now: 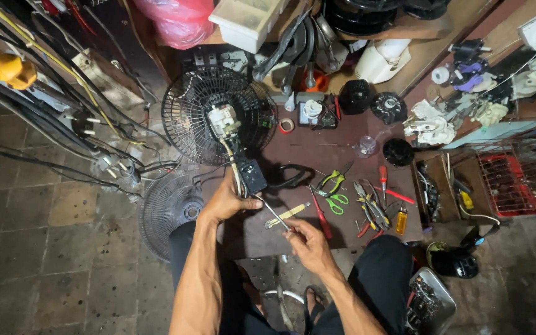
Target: Assembling the motor and switch housing of an electric fan using a screwdriver and pliers.
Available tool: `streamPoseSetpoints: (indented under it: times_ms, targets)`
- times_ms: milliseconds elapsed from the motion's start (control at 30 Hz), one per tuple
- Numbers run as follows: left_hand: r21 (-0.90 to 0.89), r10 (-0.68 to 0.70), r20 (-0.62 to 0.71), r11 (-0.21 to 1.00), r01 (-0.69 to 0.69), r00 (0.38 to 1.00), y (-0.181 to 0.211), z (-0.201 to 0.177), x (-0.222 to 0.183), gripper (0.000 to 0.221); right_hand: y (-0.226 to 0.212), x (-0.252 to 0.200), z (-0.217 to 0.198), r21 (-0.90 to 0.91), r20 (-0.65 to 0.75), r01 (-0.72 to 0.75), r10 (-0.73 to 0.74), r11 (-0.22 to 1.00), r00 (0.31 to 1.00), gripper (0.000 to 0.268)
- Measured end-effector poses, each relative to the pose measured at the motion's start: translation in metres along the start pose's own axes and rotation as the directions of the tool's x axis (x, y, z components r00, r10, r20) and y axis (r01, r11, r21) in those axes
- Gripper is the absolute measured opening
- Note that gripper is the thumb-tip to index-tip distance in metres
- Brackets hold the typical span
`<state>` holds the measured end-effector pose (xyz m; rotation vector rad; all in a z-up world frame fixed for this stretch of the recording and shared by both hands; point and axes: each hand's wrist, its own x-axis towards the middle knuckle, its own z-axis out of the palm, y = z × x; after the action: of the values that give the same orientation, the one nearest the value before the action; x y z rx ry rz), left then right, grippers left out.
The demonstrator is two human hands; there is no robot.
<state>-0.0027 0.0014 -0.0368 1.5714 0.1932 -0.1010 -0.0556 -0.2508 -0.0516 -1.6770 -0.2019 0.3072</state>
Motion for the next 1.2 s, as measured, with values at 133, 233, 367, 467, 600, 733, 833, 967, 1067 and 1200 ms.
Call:
streamPoseSetpoints:
  times_ms: [133,233,367,467,600,733,833,967,1067,1200]
  targets:
    - [-0.077,0.0,0.028,0.997,0.003,1.0,0.001,-0.001,0.001,0.084,0.001,-0.002,-0.003,-0.021,0.01,-0.007,0.007,1.0,1.0,0.03]
    - [-0.029,-0.009,0.008,1.0,0.01,1.0,0.004,0.004,-0.002,0.088,0.008,-0.001,-0.004,-0.035,0.009,-0.007,0.007,0.999,1.0,0.03]
    - [0.01,-0.086,-0.007,0.996,0.086,0.996,0.028,0.007,-0.007,0.076,0.023,0.0,-0.014,-0.104,-0.028,-0.024,0.021,0.994,0.999,0.03]
    - [0.022,-0.089,-0.013,0.996,0.089,0.996,0.031,0.006,-0.005,0.085,0.017,0.01,-0.022,-0.64,-0.101,-0.112,0.062,0.76,0.993,0.027]
    - [-0.066,-0.04,-0.001,0.997,0.039,0.999,0.023,0.005,-0.007,0.089,0.068,0.031,-0.024,-0.836,-0.089,0.006,-0.146,0.548,0.985,0.018]
    - [-0.048,-0.023,0.011,0.999,0.023,1.0,0.018,0.006,-0.009,0.094,0.101,0.05,-0.008,-0.925,0.049,0.185,-0.377,0.333,0.925,0.01]
    - [-0.047,-0.032,-0.003,0.998,0.032,0.999,0.017,0.006,-0.01,0.092,0.102,0.059,0.018,-0.897,0.114,0.234,-0.313,0.376,0.943,0.011]
    - [-0.03,-0.047,-0.002,0.998,0.047,0.999,0.014,-0.001,0.0,0.092,0.082,0.083,0.035,-0.895,0.05,0.016,0.065,0.445,0.997,0.018]
    - [-0.042,-0.056,0.014,0.998,0.057,0.998,0.01,-0.007,0.004,0.089,0.114,0.106,0.038,-0.905,-0.02,-0.131,0.267,0.405,0.963,0.02]
    - [-0.057,-0.066,0.017,0.996,0.067,0.998,0.022,-0.006,0.001,0.084,0.107,0.115,0.039,-0.897,0.001,-0.144,0.328,0.417,0.945,0.02]
